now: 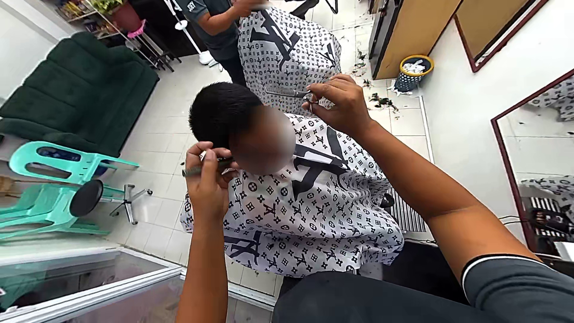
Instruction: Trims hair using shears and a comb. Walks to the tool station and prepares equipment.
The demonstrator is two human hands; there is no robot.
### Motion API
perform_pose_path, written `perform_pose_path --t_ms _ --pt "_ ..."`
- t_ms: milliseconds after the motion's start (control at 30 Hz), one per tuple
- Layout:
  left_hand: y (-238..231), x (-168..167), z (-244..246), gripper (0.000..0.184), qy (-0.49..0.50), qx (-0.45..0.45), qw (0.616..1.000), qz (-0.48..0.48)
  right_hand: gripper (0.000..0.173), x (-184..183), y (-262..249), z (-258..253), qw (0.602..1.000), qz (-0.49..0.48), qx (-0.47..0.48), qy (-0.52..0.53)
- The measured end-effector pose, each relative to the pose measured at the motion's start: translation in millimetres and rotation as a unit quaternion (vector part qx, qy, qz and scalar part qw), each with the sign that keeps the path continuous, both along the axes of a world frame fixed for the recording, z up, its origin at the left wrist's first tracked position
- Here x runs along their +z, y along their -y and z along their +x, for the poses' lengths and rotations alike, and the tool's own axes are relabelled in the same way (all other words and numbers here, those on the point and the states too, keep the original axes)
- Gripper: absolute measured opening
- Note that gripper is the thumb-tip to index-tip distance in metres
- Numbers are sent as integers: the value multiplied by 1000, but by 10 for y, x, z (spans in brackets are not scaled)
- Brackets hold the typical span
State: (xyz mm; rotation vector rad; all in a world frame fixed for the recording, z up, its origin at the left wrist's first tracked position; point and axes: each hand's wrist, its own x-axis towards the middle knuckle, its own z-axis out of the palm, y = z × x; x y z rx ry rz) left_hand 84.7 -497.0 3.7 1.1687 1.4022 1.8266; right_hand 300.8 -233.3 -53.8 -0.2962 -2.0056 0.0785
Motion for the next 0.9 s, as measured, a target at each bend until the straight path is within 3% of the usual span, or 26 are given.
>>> perform_pose_path --t_ms 100,300,533,667,800,900 --pt "96 -80 52 26 -15 -38 999 -2 26 -43 -128 -2 998 -2 59 9" --pt "4 81 94 33 -54 -6 998 21 22 -91 -277 -205 984 61 159 55" --pt "-54 274 148 39 -94 -3 995 -40 24 -172 -370 -381 988 62 135 36" --pt "-128 350 107 40 -109 -2 994 -12 23 -245 -416 -340 987 93 129 -2" --pt "-135 420 95 43 -136 -17 991 -1 41 -308 -482 -307 993 95 74 -18" --pt "-145 450 111 45 -143 -26 989 -5 43 -271 -472 -345 993 98 59 -18"
